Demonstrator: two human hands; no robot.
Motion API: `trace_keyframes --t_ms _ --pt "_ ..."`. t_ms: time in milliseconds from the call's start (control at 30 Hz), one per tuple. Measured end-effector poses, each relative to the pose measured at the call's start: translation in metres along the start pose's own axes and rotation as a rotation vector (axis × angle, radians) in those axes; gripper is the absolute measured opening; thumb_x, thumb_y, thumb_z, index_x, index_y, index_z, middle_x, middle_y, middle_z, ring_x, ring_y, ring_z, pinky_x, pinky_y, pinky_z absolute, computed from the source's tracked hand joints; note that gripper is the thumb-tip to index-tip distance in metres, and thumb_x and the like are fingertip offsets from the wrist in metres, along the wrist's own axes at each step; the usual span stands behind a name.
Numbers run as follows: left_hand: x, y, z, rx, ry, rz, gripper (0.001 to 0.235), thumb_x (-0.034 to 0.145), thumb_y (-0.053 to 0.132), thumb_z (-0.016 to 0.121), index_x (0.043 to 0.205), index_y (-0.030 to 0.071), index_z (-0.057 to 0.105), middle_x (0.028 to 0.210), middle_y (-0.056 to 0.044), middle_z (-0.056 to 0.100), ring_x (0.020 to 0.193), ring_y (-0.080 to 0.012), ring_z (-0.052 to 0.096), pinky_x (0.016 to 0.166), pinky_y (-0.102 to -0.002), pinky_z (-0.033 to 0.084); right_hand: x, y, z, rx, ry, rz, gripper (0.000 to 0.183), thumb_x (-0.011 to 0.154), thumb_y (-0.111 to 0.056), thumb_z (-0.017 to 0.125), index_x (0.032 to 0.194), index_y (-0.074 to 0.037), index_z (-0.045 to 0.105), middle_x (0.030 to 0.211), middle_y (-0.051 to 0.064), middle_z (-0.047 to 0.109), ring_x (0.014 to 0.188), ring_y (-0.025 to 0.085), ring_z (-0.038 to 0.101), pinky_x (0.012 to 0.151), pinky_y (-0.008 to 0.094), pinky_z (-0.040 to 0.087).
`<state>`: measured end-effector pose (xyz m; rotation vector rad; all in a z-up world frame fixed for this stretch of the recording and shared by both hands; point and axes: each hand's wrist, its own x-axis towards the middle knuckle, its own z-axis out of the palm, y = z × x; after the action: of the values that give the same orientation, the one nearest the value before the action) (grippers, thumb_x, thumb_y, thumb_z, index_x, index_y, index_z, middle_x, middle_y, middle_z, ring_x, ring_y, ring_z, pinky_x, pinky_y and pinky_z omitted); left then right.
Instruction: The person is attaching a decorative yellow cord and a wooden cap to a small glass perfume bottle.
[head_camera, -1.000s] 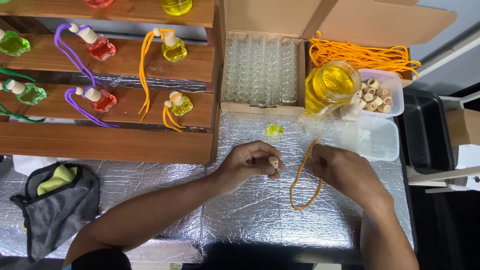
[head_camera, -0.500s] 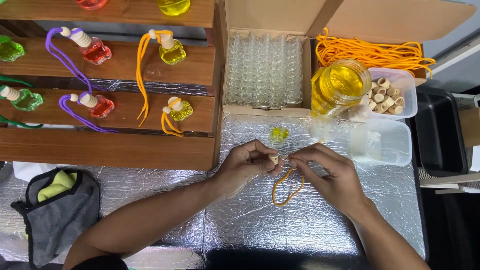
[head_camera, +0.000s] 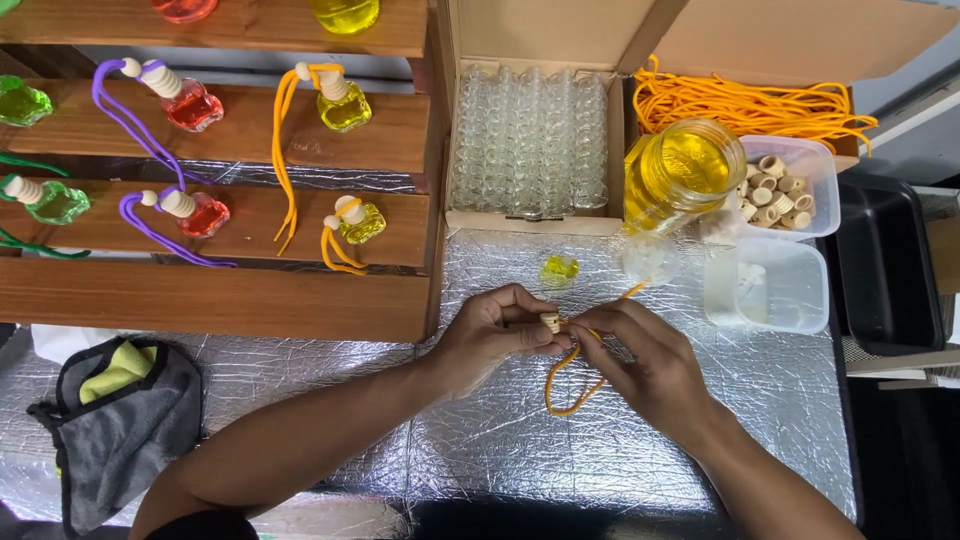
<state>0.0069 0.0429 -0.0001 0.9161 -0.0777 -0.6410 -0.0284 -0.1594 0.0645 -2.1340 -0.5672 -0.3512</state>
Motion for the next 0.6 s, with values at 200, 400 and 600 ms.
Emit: trace_keyframes --t_ms 200,400,600 --pt "-0.0035 0.001 0.0036 0.05 -0.029 0.047 0.03 0.089 0.001 0.076 0.112 -0.012 0.061 0.113 -0.032 0.069 0.096 -0.0336 0.075 0.085 -0.042 0.067 0.0027 -0.0042 0.0005 -0.097 0.024 -0.122 0.011 0.085 0.003 0.077 0.095 -0.001 0.076 0.076 0.009 0.072 0.068 0.025 0.073 0.062 0.034 0.06" --pt "-0.0066 -0.0018 0.0064 0.084 -0.034 0.083 0.025 0.094 0.004 0.072 0.11 -0.011 0.06 0.11 -0.035 0.068 0.095 -0.0388 0.074 0.083 -0.047 0.067 -0.0014 -0.0054 0.0028 -0.231 0.036 -0.235 0.003 0.089 -0.001 0.076 0.092 -0.001 0.075 0.076 0.01 0.07 0.065 0.025 0.069 0.06 0.033 0.057" --pt "-0.0027 0.0022 0.0022 0.062 -0.041 0.078 0.025 0.1 0.007 0.063 0.115 -0.014 0.061 0.115 -0.035 0.067 0.1 -0.0378 0.073 0.089 -0.049 0.065 0.0013 -0.0002 -0.0004 -0.139 -0.025 -0.118 0.005 0.091 -0.003 0.074 0.095 -0.002 0.075 0.078 0.008 0.071 0.067 0.025 0.071 0.062 0.033 0.058"
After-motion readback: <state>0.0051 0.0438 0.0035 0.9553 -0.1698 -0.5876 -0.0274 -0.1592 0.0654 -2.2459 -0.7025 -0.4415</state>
